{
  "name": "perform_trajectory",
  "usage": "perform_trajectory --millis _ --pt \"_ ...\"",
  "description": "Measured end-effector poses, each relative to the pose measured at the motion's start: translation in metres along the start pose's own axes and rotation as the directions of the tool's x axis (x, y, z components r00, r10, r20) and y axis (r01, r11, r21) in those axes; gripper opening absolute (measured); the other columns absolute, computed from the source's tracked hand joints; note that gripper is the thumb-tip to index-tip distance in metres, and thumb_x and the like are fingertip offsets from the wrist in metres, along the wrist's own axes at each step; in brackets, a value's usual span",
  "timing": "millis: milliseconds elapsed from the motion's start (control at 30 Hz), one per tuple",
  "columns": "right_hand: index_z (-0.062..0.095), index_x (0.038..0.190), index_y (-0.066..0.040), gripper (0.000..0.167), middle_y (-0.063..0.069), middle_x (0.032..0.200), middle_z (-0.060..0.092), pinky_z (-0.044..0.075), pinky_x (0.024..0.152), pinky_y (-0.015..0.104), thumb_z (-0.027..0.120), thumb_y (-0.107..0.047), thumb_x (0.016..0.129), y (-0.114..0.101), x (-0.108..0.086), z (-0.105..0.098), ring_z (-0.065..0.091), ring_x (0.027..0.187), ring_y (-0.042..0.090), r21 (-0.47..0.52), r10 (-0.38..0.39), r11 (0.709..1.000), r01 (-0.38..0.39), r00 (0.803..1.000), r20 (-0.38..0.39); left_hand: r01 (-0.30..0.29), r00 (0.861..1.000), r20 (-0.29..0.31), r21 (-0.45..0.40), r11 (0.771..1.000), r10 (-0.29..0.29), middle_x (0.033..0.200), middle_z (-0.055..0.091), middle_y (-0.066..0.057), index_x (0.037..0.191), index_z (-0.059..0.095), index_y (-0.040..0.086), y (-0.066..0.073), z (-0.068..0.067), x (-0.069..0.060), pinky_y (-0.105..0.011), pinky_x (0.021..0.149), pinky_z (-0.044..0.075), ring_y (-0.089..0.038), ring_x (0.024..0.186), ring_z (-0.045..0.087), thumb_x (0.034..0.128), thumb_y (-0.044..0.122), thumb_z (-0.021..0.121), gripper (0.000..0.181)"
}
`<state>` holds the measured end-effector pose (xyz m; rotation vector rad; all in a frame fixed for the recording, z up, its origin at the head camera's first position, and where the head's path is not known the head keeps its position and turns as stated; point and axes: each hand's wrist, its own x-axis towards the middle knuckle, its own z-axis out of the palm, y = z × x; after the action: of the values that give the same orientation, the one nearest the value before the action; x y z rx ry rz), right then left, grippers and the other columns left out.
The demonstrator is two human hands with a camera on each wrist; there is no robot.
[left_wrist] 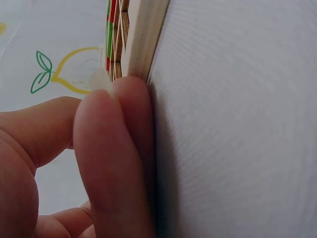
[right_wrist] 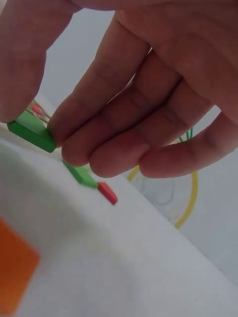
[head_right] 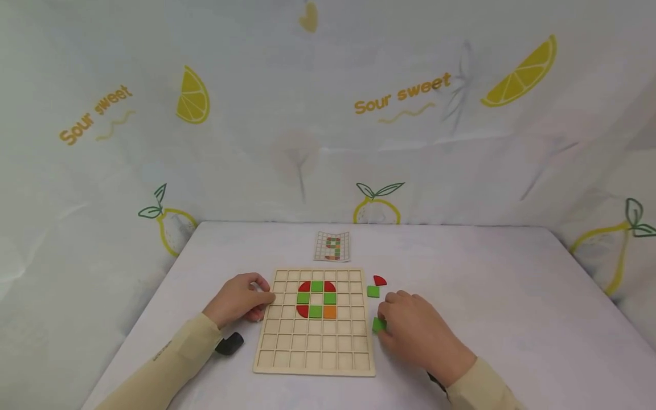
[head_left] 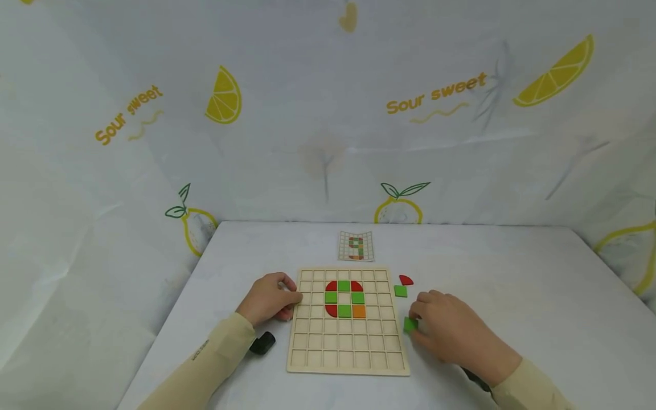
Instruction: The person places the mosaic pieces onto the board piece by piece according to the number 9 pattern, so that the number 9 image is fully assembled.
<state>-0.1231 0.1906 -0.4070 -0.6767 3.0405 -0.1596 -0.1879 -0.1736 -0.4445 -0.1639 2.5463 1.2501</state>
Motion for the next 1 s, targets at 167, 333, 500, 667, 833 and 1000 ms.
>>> perform_trajectory --millis 167,333,500,667,833,1000 --pt "0.077 0.089 -0.022 0.014 -0.013 0.087 0.065 0.054 0.079 0.034 0.089 -0.027 0.085 -0.011 0.012 -0.008 0.052 0.080 0.006 0.003 -0.074 0.997 0.074 0.997 -0.033 -0.004 1.000 0.000 -0.014 1.000 0.004 0.075 0.073 -0.005 0.106 0.069 0.012 -0.001 0.000 0.002 -0.027 0.057 0.057 -0.014 0.057 0.069 0.0944 0.025 0.080 0.021" --pt "0.076 0.088 -0.020 0.015 -0.012 0.086 0.064 0.054 0.076 0.033 0.089 -0.026 0.083 -0.023 0.024 -0.007 0.052 0.078 0.004 0.021 -0.143 0.989 0.145 0.987 -0.069 -0.005 1.000 0.004 -0.017 1.000 0.005 0.075 0.073 -0.005 0.106 0.069 0.011 0.000 0.001 0.003 -0.028 0.057 0.057 -0.014 0.056 0.070 0.0942 0.025 0.081 0.022" --pt "0.078 0.090 -0.019 0.014 -0.012 0.087 0.065 0.053 0.073 0.029 0.089 -0.023 0.083 -0.038 0.033 -0.005 0.053 0.079 0.006 0.022 -0.174 0.984 0.175 0.982 -0.068 -0.004 1.000 0.010 -0.016 1.000 0.004 0.075 0.073 -0.005 0.106 0.068 0.012 0.003 0.001 0.000 -0.027 0.058 0.056 -0.014 0.057 0.069 0.0945 0.026 0.080 0.022" --pt "0.079 0.090 -0.018 0.013 -0.012 0.085 0.065 0.051 0.071 0.029 0.089 -0.020 0.082 -0.050 0.041 -0.001 0.053 0.078 0.007 0.026 -0.204 0.978 0.206 0.977 -0.064 -0.015 1.000 0.007 -0.016 1.000 0.015 0.075 0.073 -0.005 0.106 0.068 0.012 0.003 -0.001 -0.001 -0.027 0.058 0.055 -0.014 0.056 0.069 0.0943 0.026 0.081 0.023" --pt "0.079 0.089 -0.019 0.009 -0.012 0.083 0.064 0.049 0.070 0.030 0.085 -0.016 0.082 -0.057 0.046 0.006 0.053 0.077 0.008 0.023 -0.218 0.975 0.219 0.975 -0.049 -0.014 1.000 0.006 -0.024 1.000 0.014 0.074 0.073 -0.005 0.106 0.068 0.011 0.001 -0.002 0.000 -0.027 0.057 0.056 -0.014 0.056 0.069 0.0938 0.025 0.081 0.022" --pt "0.076 0.085 -0.019 0.011 -0.013 0.081 0.062 0.047 0.069 0.029 0.084 -0.013 0.080 -0.058 0.049 0.010 0.052 0.076 0.008 0.014 -0.248 0.968 0.249 0.966 -0.075 -0.017 1.000 0.007 -0.032 0.999 0.017 0.073 0.073 -0.005 0.106 0.068 0.011 -0.001 -0.002 0.001 -0.027 0.057 0.056 -0.014 0.056 0.069 0.0937 0.025 0.080 0.022"
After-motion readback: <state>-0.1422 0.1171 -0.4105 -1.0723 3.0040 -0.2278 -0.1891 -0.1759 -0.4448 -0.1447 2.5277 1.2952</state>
